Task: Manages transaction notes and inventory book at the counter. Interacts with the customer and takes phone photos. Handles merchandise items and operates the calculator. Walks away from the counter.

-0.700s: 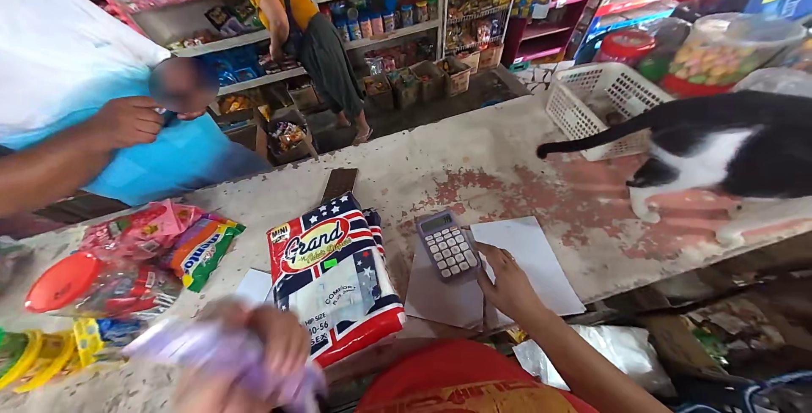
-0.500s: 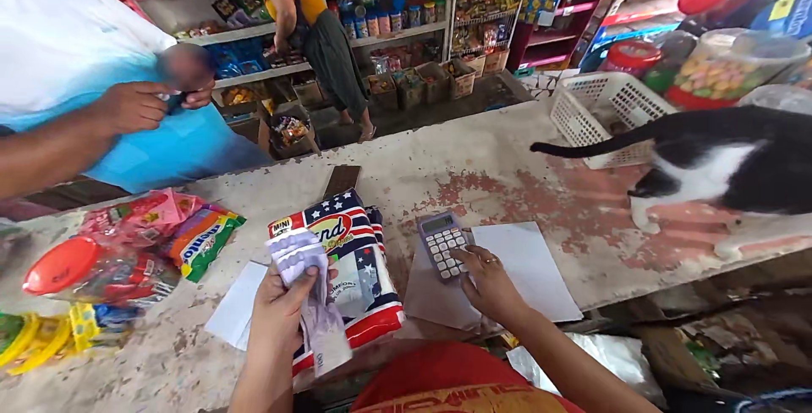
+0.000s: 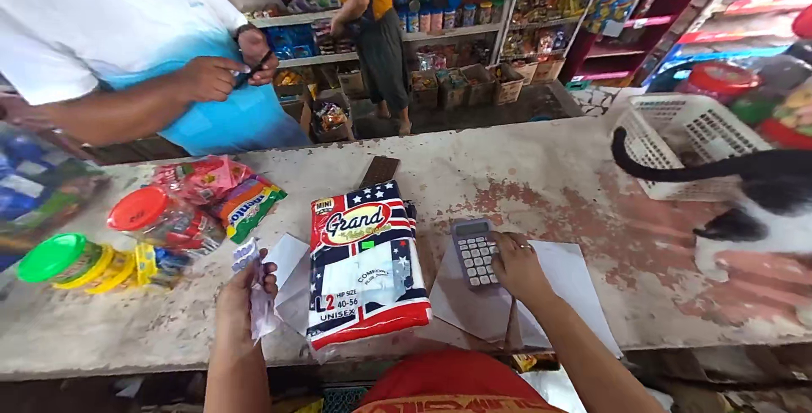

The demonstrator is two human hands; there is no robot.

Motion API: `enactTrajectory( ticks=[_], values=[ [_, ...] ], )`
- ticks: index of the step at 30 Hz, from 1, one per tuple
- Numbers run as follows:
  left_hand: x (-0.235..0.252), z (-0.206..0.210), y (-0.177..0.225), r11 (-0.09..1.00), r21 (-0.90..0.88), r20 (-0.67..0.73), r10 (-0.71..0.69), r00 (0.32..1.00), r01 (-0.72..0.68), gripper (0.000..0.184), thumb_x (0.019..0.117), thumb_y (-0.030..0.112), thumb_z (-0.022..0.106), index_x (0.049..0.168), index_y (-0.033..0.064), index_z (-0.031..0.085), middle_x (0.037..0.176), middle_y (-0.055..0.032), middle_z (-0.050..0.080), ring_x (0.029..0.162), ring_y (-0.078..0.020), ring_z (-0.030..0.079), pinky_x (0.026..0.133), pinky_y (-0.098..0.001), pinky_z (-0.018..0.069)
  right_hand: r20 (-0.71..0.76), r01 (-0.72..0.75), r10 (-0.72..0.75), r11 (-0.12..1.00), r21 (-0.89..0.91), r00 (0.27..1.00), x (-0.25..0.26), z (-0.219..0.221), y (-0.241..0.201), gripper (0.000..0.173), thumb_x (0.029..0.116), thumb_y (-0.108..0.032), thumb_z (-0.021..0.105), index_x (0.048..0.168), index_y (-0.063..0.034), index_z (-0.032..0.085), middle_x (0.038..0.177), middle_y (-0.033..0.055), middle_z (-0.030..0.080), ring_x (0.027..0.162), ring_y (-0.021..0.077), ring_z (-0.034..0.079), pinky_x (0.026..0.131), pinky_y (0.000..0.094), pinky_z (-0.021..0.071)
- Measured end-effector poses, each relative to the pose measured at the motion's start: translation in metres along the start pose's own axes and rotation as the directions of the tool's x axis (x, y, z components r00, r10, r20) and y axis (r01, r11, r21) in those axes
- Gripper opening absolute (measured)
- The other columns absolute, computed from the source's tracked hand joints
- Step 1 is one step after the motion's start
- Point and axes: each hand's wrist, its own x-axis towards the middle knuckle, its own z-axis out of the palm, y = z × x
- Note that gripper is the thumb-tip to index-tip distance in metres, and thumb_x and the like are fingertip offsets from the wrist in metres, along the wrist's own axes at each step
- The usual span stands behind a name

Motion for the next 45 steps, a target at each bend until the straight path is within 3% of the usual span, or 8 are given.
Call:
enactTrajectory(
  ticks=[5, 11, 18, 22, 28, 37, 41, 45],
  values=[
    [0.016, -0.029, -0.048, 0.943, 0.315, -0.167, 0.163, 0.972, -0.104, 0.024, 0.1082, 0.011, 0.04, 0.122, -0.0053, 0.051, 0.09, -0.0083, 0.07, 0.075, -0.0126, 0.07, 0.07, -0.0306, 0.0609, 0.073, -0.041, 0.041, 0.999, -0.008, 0.996, 0.004, -0.005, 0.001, 0.044, 0.0979, -0.008, 0.049, 0.14, -0.0017, 0.057, 0.137, 0.0229, 0.062, 0.136, 0.0493, 0.048, 0.111, 0.0673, 0.0344],
    [0.013, -0.039, -0.085, 0.609, 0.702, 0.078, 0.451, 0.889, -0.37, 0.038, 0.0965, 0.009, 0.067, 0.128, -0.0094, 0.057, 0.109, -0.0173, 0.07, 0.095, -0.0101, 0.069, 0.09, -0.0315, 0.0569, 0.076, -0.028, 0.021, 0.995, 0.101, 0.997, 0.0, -0.007, 0.014, 0.045, 0.0958, -0.007, 0.047, 0.14, -0.0025, 0.058, 0.137, 0.0184, 0.063, 0.132, 0.0471, 0.052, 0.107, 0.0672, 0.0382],
    [0.016, -0.041, -0.092, 0.652, 0.621, 0.074, 0.505, 0.86, -0.436, 0.04, 0.0959, 0.01, 0.063, 0.129, -0.0096, 0.054, 0.107, -0.0139, 0.069, 0.09, -0.0047, 0.068, 0.085, -0.0259, 0.0571, -0.107, 0.164, -0.152, 0.979, 0.119, 0.983, -0.029, 0.008, -0.027, 0.041, 0.0905, -0.003, 0.051, 0.129, -0.0012, 0.065, 0.127, 0.0142, 0.07, 0.13, 0.0438, 0.055, 0.11, 0.0634, 0.04],
    [0.014, -0.039, -0.092, 0.664, 0.599, 0.084, 0.503, 0.86, -0.447, 0.041, 0.0969, 0.01, 0.06, 0.132, -0.009, 0.052, 0.109, -0.013, 0.069, 0.091, -0.0039, 0.068, 0.085, -0.0251, 0.0572, -0.071, 0.17, -0.172, 0.985, -0.034, 0.983, -0.031, 0.016, -0.038, 0.039, 0.0893, -0.004, 0.051, 0.124, -0.0032, 0.068, 0.12, 0.0152, 0.072, 0.129, 0.0472, 0.056, 0.108, 0.07, 0.0363],
    [0.013, -0.04, -0.091, 0.685, 0.543, 0.116, 0.511, 0.852, -0.485, 0.042, 0.0967, 0.007, 0.055, 0.134, -0.0095, 0.048, 0.111, -0.0107, 0.067, 0.094, -0.0024, 0.067, 0.086, -0.0237, 0.0569, -0.01, 0.045, -0.044, 0.995, 0.094, 0.999, -0.015, 0.001, -0.018, 0.042, 0.0933, -0.003, 0.047, 0.132, -0.0014, 0.064, 0.13, 0.0139, 0.069, 0.136, 0.0431, 0.05, 0.116, 0.0664, 0.028],
    [0.012, -0.042, -0.089, 0.668, 0.567, 0.109, 0.518, 0.848, -0.481, 0.048, 0.0973, 0.012, 0.049, 0.139, -0.0112, 0.043, 0.121, -0.0184, 0.064, 0.105, -0.0086, 0.065, 0.094, -0.0294, 0.0543, -0.167, 0.109, -0.101, 0.993, 0.041, 0.981, -0.038, -0.002, -0.004, 0.039, 0.088, -0.004, 0.049, 0.121, -0.0018, 0.069, 0.12, 0.012, 0.073, 0.127, 0.0433, 0.059, 0.11, 0.0682, 0.0355],
    [0.003, -0.042, -0.078, 0.819, 0.372, -0.056, 0.489, 0.871, -0.436, 0.044, 0.1018, 0.009, 0.042, 0.142, -0.0067, 0.033, 0.111, -0.006, 0.063, 0.091, -0.0064, 0.067, 0.084, -0.0291, 0.0586, -0.131, 0.08, -0.078, 0.997, 0.004, 0.988, -0.061, -0.001, -0.018, 0.038, 0.088, -0.002, 0.052, 0.122, -0.0006, 0.068, 0.12, 0.016, 0.072, 0.127, 0.0484, 0.057, 0.109, 0.0725, 0.0336],
    [-0.004, -0.04, -0.044, 0.797, 0.284, -0.02, 0.56, 0.828, -0.533, 0.044, 0.099, 0.003, 0.039, 0.141, -0.0002, 0.028, 0.102, 0.003, 0.067, 0.082, -0.0095, 0.071, 0.076, -0.0324, 0.0627, -0.155, 0.044, -0.039, 0.999, 0.031, 0.987, -0.069, -0.008, -0.002, 0.037, 0.0883, -0.001, 0.051, 0.121, 0.0024, 0.068, 0.116, 0.0158, 0.073, 0.118, 0.0434, 0.064, 0.107, 0.0659, 0.0406]
  ],
)
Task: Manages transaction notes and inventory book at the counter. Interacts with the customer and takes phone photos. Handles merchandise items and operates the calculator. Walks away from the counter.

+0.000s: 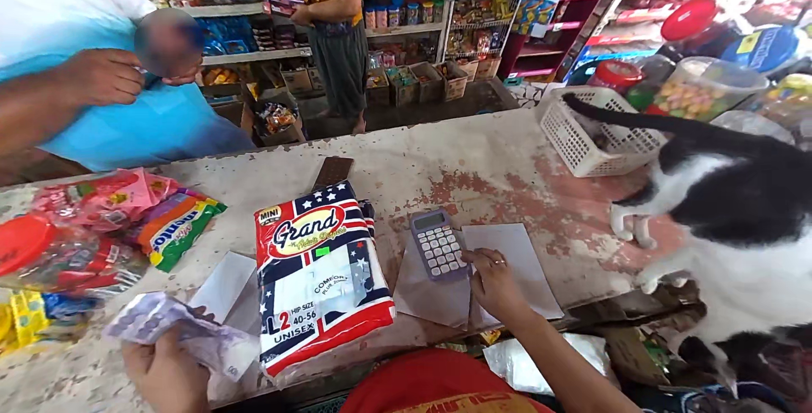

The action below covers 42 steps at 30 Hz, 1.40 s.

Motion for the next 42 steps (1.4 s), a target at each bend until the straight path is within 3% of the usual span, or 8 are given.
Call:
enactTrajectory(
  ticks=[3, 8, 13, 16, 25, 31, 38, 42],
  values=[
    [0.006, 0.015, 0.034, 0.992, -0.073, 0.04, 0.101, 0.994, -0.098, 0.045, 0.099, -0.003, 0.046, 0.14, 0.0019, 0.029, 0.104, 0.0028, 0.068, 0.084, -0.0124, 0.073, 0.078, -0.0334, 0.0635, 0.027, -0.069, 0.068, 0.997, 0.045, 0.997, 0.007, -0.01, 0.0, 0.032, 0.0923, -0.003, 0.049, 0.117, 0.0062, 0.067, 0.103, 0.019, 0.073, 0.102, 0.0381, 0.071, 0.106, 0.0593, 0.0451],
    [-0.024, 0.066, 0.092, 1.0, -0.021, 0.191, 0.025, 0.981, -0.021, 0.049, 0.0942, -0.003, 0.06, 0.136, 0.0028, 0.036, 0.101, 0.0059, 0.072, 0.08, -0.0075, 0.073, 0.071, -0.0263, 0.0636, 0.155, -0.107, 0.102, 0.994, 0.028, 0.983, 0.028, -0.004, -0.005, 0.044, 0.0924, -0.002, 0.05, 0.135, 0.0045, 0.059, 0.134, 0.0218, 0.064, 0.128, 0.0405, 0.059, 0.115, 0.0611, 0.036],
    [-0.049, 0.099, 0.092, 0.994, 0.056, 0.441, 0.057, 0.896, -0.091, 0.068, 0.0824, 0.004, 0.078, 0.138, -0.0079, 0.041, 0.113, -0.0039, 0.07, 0.096, -0.0085, 0.07, 0.086, -0.0283, 0.0618, 0.123, -0.078, 0.077, 0.997, 0.001, 0.989, 0.032, -0.003, -0.007, 0.04, 0.0904, -0.003, 0.051, 0.128, 0.0032, 0.065, 0.129, 0.0213, 0.067, 0.127, 0.0426, 0.058, 0.112, 0.0597, 0.0396],
    [-0.048, 0.102, 0.086, 0.986, 0.141, 0.454, 0.012, 0.891, -0.085, 0.073, 0.0804, 0.005, 0.082, 0.14, -0.0099, 0.041, 0.117, -0.0118, 0.069, 0.102, -0.0129, 0.071, 0.09, -0.0311, 0.0612, 0.195, -0.061, 0.056, 0.998, 0.022, 0.979, 0.033, -0.002, -0.007, 0.04, 0.0921, -0.002, 0.053, 0.13, 0.0056, 0.062, 0.131, 0.0264, 0.064, 0.128, 0.0472, 0.056, 0.113, 0.065, 0.0361],
    [-0.05, 0.107, 0.089, 0.969, 0.234, 0.413, -0.027, 0.91, -0.078, 0.077, 0.0795, 0.008, 0.081, 0.142, -0.0089, 0.039, 0.118, -0.0101, 0.068, 0.103, -0.008, 0.07, 0.089, -0.0256, 0.0599, 0.165, -0.051, 0.044, 0.998, 0.04, 0.985, 0.029, 0.003, 0.007, 0.043, 0.0894, 0.0, 0.051, 0.131, 0.0031, 0.063, 0.129, 0.0236, 0.066, 0.125, 0.0466, 0.059, 0.109, 0.0678, 0.0374],
    [-0.07, 0.122, 0.104, 0.976, 0.159, 0.514, 0.049, 0.856, -0.151, 0.059, 0.0833, 0.009, 0.077, 0.132, -0.0074, 0.048, 0.11, -0.0001, 0.072, 0.097, -0.0034, 0.07, 0.085, -0.0218, 0.0608, 0.067, 0.059, -0.065, 0.994, 0.087, 0.996, 0.02, 0.004, -0.002, 0.04, 0.0888, -0.004, 0.052, 0.125, 0.0003, 0.067, 0.125, 0.0193, 0.069, 0.126, 0.0448, 0.06, 0.108, 0.0659, 0.0408],
    [-0.094, 0.144, 0.118, 0.979, 0.13, 0.594, 0.051, 0.803, -0.158, 0.025, 0.0844, 0.014, 0.079, 0.108, 0.0122, 0.07, 0.095, 0.0116, 0.076, 0.085, -0.0007, 0.072, 0.078, -0.0205, 0.0621, -0.068, 0.256, -0.254, 0.967, 0.015, 0.965, 0.007, 0.025, -0.017, 0.032, 0.0859, -0.005, 0.057, 0.116, -0.0063, 0.069, 0.108, 0.0102, 0.075, 0.119, 0.0385, 0.064, 0.104, 0.0679, 0.0416],
    [-0.113, 0.156, 0.13, 0.927, 0.219, 0.762, 0.033, 0.647, -0.305, 0.017, 0.0911, 0.024, 0.075, 0.104, 0.0125, 0.075, 0.096, 0.0089, 0.077, 0.087, 0.0027, 0.071, 0.08, -0.0195, 0.0611, -0.015, 0.275, -0.275, 0.961, 0.005, 0.961, -0.002, 0.024, -0.023, 0.032, 0.0822, -0.001, 0.065, 0.113, -0.0058, 0.07, 0.106, 0.0103, 0.075, 0.118, 0.0379, 0.066, 0.104, 0.0692, 0.0422]
  ],
)
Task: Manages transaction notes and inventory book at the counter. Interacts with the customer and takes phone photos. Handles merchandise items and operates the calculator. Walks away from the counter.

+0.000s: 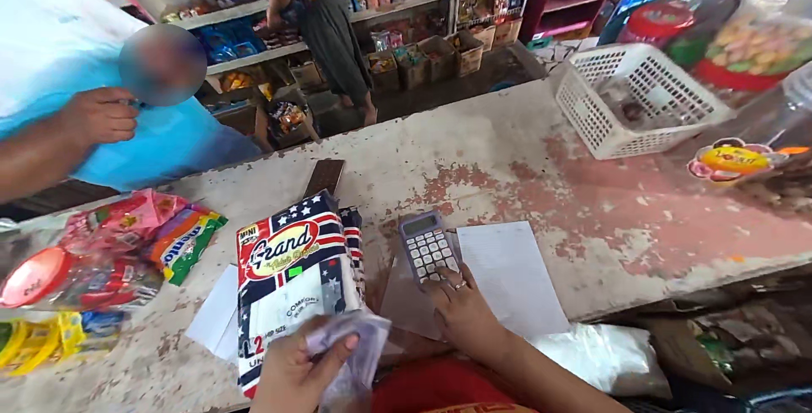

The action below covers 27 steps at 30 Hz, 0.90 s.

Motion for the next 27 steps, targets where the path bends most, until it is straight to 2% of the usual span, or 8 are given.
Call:
enactTrajectory(
  ticks=[3, 6, 9, 13, 17, 20, 23, 27],
  values=[
    [0.006, 0.014, 0.014, 0.957, 0.179, 0.336, 0.157, 0.929, -0.226, 0.024, 0.1002, 0.027, 0.062, 0.103, 0.0084, 0.076, 0.093, -0.0034, 0.077, 0.087, -0.0056, 0.072, 0.082, -0.0262, 0.0586, 0.019, 0.005, -0.006, 0.999, 0.035, 1.0, -0.001, -0.003, 0.005, 0.03, 0.0851, -0.004, 0.064, 0.114, -0.0059, 0.07, 0.109, 0.0091, 0.075, 0.12, 0.0366, 0.065, 0.106, 0.0684, 0.0413],
    [0.015, 0.031, 0.021, 0.912, 0.134, 0.526, 0.266, 0.808, -0.387, 0.023, 0.1037, 0.027, 0.057, 0.103, 0.0125, 0.076, 0.093, -0.0025, 0.077, 0.089, -0.0102, 0.072, 0.083, -0.0282, 0.0576, 0.011, 0.044, -0.045, 0.998, 0.051, 0.999, -0.002, -0.001, 0.01, 0.027, 0.088, -0.005, 0.06, 0.113, -0.0073, 0.069, 0.108, 0.007, 0.075, 0.12, 0.0342, 0.066, 0.107, 0.0672, 0.0406],
    [0.019, 0.045, 0.026, 0.916, 0.108, 0.588, 0.256, 0.768, -0.387, 0.023, 0.1047, 0.026, 0.056, 0.104, 0.014, 0.075, 0.103, -0.0005, 0.077, 0.099, -0.01, 0.072, 0.088, -0.029, 0.0576, -0.007, 0.087, -0.086, 0.99, 0.108, 0.996, -0.004, -0.001, 0.015, 0.028, 0.0877, -0.005, 0.06, 0.115, -0.007, 0.068, 0.109, 0.0071, 0.075, 0.12, 0.0345, 0.065, 0.107, 0.0683, 0.0391],
    [0.024, 0.062, 0.031, 0.917, 0.113, 0.615, 0.238, 0.752, -0.383, 0.021, 0.1039, 0.024, 0.056, 0.104, 0.0145, 0.075, 0.106, -0.0001, 0.077, 0.101, -0.0106, 0.071, 0.089, -0.0312, 0.0564, -0.301, 0.108, -0.026, 0.96, 0.259, 0.953, -0.003, -0.025, 0.024, 0.028, 0.0936, -0.01, 0.051, 0.12, -0.013, 0.061, 0.11, 0.0035, 0.07, 0.117, 0.0225, 0.062, 0.114, 0.0514, 0.0374],
    [0.024, 0.077, 0.027, 0.923, 0.071, 0.63, 0.252, 0.735, -0.377, 0.021, 0.1046, 0.025, 0.056, 0.106, 0.0151, 0.074, 0.106, 0.0008, 0.076, 0.101, -0.009, 0.071, 0.087, -0.0283, 0.0564, -0.399, 0.045, 0.056, 0.97, 0.238, 0.915, -0.011, -0.033, 0.043, 0.026, 0.098, -0.012, 0.047, 0.121, -0.0116, 0.059, 0.111, 0.0059, 0.068, 0.117, 0.0212, 0.061, 0.114, 0.0459, 0.0372],
    [0.026, 0.086, 0.026, 0.919, 0.037, 0.651, 0.276, 0.707, -0.393, 0.021, 0.1049, 0.025, 0.055, 0.107, 0.0146, 0.073, 0.105, 0.0, 0.076, 0.1, -0.0092, 0.071, 0.087, -0.0283, 0.0569, -0.351, -0.008, 0.078, 0.98, 0.197, 0.933, -0.023, -0.03, 0.05, 0.028, 0.0969, -0.013, 0.048, 0.122, -0.0112, 0.06, 0.112, 0.0071, 0.068, 0.115, 0.0231, 0.062, 0.109, 0.0437, 0.0427],
    [0.023, 0.095, 0.016, 0.933, 0.064, 0.665, 0.224, 0.712, -0.354, 0.03, 0.1055, 0.029, 0.053, 0.106, 0.0068, 0.074, 0.098, -0.0067, 0.076, 0.092, -0.0167, 0.073, 0.082, -0.0368, 0.0587, -0.219, -0.085, 0.143, 0.963, 0.255, 0.965, -0.024, -0.024, 0.05, 0.034, 0.0918, -0.01, 0.055, 0.123, -0.0028, 0.065, 0.122, 0.017, 0.068, 0.118, 0.033, 0.064, 0.1, 0.0448, 0.0523],
    [0.0, 0.116, -0.041, 0.982, 0.093, 0.675, 0.061, 0.736, -0.166, 0.037, 0.1068, 0.027, 0.05, 0.108, -0.005, 0.07, 0.091, -0.0191, 0.073, 0.087, -0.0285, 0.073, 0.081, -0.049, 0.0583, 0.106, -0.316, 0.298, 0.866, 0.388, 0.948, -0.005, -0.023, 0.05, 0.042, 0.0971, -0.008, 0.052, 0.136, 0.0041, 0.058, 0.147, 0.026, 0.051, 0.131, 0.0388, 0.057, 0.103, 0.048, 0.0518]
  ],
)
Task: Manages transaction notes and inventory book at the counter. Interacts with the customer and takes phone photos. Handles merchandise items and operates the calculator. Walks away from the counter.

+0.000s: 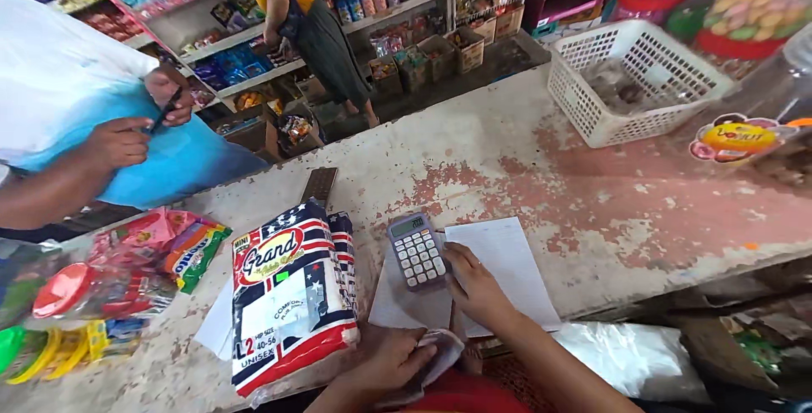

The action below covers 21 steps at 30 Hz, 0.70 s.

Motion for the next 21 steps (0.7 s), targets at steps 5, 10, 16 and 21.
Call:
enactTrajectory(
  ticks=[5, 10, 16, 21],
  values=[
    [-0.018, 0.022, -0.033, 0.995, 0.063, -0.203, 0.091, 0.975, -0.08, 0.033, 0.1056, 0.025, 0.05, 0.107, 0.0007, 0.072, 0.092, -0.0152, 0.074, 0.087, -0.0266, 0.073, 0.082, -0.0471, 0.0588, 0.155, -0.155, 0.175, 0.979, -0.134, 0.972, 0.035, -0.003, -0.026, 0.052, 0.0933, 0.007, 0.044, 0.143, -0.0021, 0.056, 0.156, 0.025, 0.04, 0.127, 0.0409, 0.059, 0.102, 0.0486, 0.0517],
    [-0.021, 0.031, -0.042, 0.982, 0.088, -0.333, 0.187, 0.924, -0.167, 0.032, 0.1044, 0.026, 0.05, 0.102, 0.0025, 0.073, 0.086, -0.0127, 0.073, 0.081, -0.0256, 0.073, 0.076, -0.045, 0.0593, 0.284, -0.232, 0.366, 0.881, -0.412, 0.886, 0.068, 0.001, -0.047, 0.067, 0.0919, 0.011, 0.045, 0.154, -0.0155, 0.047, 0.159, 0.0269, 0.032, 0.132, 0.0478, 0.05, 0.106, 0.055, 0.0459],
    [-0.018, 0.03, -0.04, 0.984, 0.057, -0.351, 0.179, 0.919, -0.169, 0.033, 0.1037, 0.027, 0.051, 0.102, 0.003, 0.073, 0.083, -0.0126, 0.073, 0.078, -0.0261, 0.073, 0.073, -0.0465, 0.0589, 0.261, -0.293, 0.469, 0.81, -0.509, 0.843, 0.076, 0.005, -0.054, 0.067, 0.0907, 0.01, 0.05, 0.153, -0.0165, 0.048, 0.161, 0.0256, 0.027, 0.133, 0.0472, 0.048, 0.105, 0.0536, 0.0474],
    [-0.018, 0.028, -0.045, 0.972, -0.02, -0.365, 0.212, 0.906, -0.235, 0.031, 0.1025, 0.022, 0.051, 0.1, -0.0005, 0.072, 0.08, -0.0137, 0.071, 0.075, -0.0229, 0.072, 0.07, -0.0412, 0.0584, 0.055, -0.344, 0.406, 0.831, -0.437, 0.912, 0.043, -0.007, -0.057, 0.055, 0.0914, 0.008, 0.049, 0.144, -0.0074, 0.055, 0.15, 0.0283, 0.042, 0.117, 0.0443, 0.061, 0.095, 0.0506, 0.0536]
  ],
)
